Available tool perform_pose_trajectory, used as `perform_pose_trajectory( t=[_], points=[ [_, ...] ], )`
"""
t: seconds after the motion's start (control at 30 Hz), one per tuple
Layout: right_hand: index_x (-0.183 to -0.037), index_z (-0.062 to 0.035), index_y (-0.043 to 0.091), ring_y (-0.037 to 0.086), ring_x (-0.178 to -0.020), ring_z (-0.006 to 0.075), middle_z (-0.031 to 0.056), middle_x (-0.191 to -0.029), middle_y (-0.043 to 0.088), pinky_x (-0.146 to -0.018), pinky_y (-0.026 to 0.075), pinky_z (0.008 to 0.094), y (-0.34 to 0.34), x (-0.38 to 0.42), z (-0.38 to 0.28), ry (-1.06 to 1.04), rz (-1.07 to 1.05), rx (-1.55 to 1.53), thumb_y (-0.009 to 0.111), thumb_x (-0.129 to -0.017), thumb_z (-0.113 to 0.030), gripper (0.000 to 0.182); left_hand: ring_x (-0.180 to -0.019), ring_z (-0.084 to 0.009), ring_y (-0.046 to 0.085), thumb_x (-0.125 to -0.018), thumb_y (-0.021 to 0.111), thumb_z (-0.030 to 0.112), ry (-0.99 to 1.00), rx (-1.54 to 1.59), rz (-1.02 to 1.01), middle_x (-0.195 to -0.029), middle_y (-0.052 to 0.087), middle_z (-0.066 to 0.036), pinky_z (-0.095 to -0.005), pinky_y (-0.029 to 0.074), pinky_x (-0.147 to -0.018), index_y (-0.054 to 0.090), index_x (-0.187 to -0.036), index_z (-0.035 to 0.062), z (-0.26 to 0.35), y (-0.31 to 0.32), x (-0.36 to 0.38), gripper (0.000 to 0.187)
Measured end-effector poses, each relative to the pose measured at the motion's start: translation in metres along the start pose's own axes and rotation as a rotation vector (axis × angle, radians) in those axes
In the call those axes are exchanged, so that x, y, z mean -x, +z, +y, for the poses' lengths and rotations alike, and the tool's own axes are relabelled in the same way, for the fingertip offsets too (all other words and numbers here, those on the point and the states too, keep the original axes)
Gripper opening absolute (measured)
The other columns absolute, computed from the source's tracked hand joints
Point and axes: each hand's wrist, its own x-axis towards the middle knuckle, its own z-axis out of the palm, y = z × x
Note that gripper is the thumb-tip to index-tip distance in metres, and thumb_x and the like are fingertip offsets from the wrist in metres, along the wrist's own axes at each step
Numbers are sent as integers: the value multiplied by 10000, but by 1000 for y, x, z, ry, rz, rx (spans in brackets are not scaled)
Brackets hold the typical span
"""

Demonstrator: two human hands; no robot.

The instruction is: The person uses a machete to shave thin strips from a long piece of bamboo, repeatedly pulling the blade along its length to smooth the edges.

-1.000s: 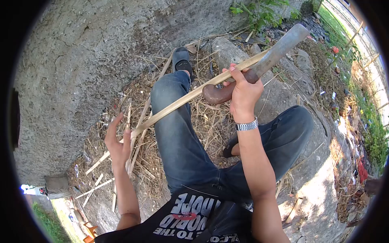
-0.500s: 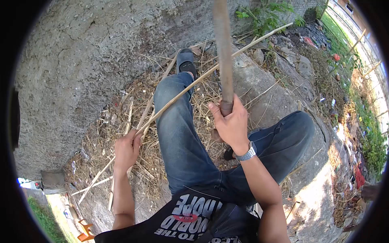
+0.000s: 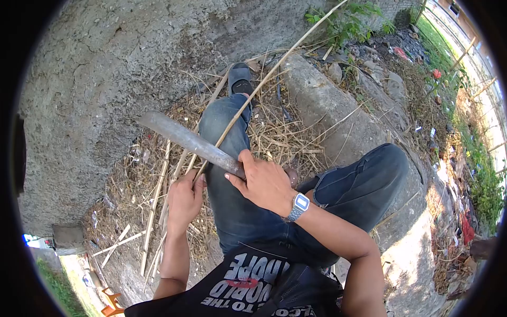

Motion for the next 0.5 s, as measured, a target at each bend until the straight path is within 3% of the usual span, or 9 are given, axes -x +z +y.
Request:
perform_pose_trajectory(
  t=[0.07,0.13,0.17,0.27,0.33,0.5],
  points=[
    [-1082,-15,549,707,-681,404,183,-736,682,-638,560,494,-5,1,-1,24,-51,-20,681,-983,-518,529,-768,-439,698,-1072,555,221,-18,-85,-59,-780,715,-203,-517,511,-684,664,-974,19,2,-5,2,250],
    [-1042,-8,564,712,-675,397,192,-733,686,-614,561,490,-8,1,5,33,-56,7,647,-987,-574,575,-766,-473,687,-1086,535,254,-27,-162,-158,-812,716,-222,-571,507,-683,618,-976,12,1,-7,2,279],
    [-1014,-3,574,714,-675,391,198,-734,687,-603,561,485,-7,1,10,-4,-9,143,641,-983,-594,595,-766,-473,687,-1086,535,254,-28,-160,-154,-812,716,-222,-571,507,-683,618,-976,12,-1,-5,2,279],
    [-973,-16,592,676,-593,400,140,-605,626,-578,539,493,-9,0,22,-64,112,288,648,-960,-645,631,-783,-486,685,-1100,517,254,-34,55,-131,-818,710,-250,-572,512,-704,620,-961,-13,-8,1,2,318],
    [-920,-18,607,667,-569,403,140,-579,618,-566,538,498,-17,-1,20,-54,-44,279,610,-964,-682,666,-793,-492,684,-1108,506,252,-61,153,-163,-817,700,-269,-553,514,-708,629,-952,-25,-9,2,0,341],
    [-860,-19,627,670,-561,404,162,-576,628,-561,541,505,-11,-3,19,-63,-33,284,579,-967,-708,698,-760,-488,680,-1111,502,246,-118,217,-171,-789,686,-279,-527,508,-686,645,-942,-33,5,6,-2,356]
  ],
)
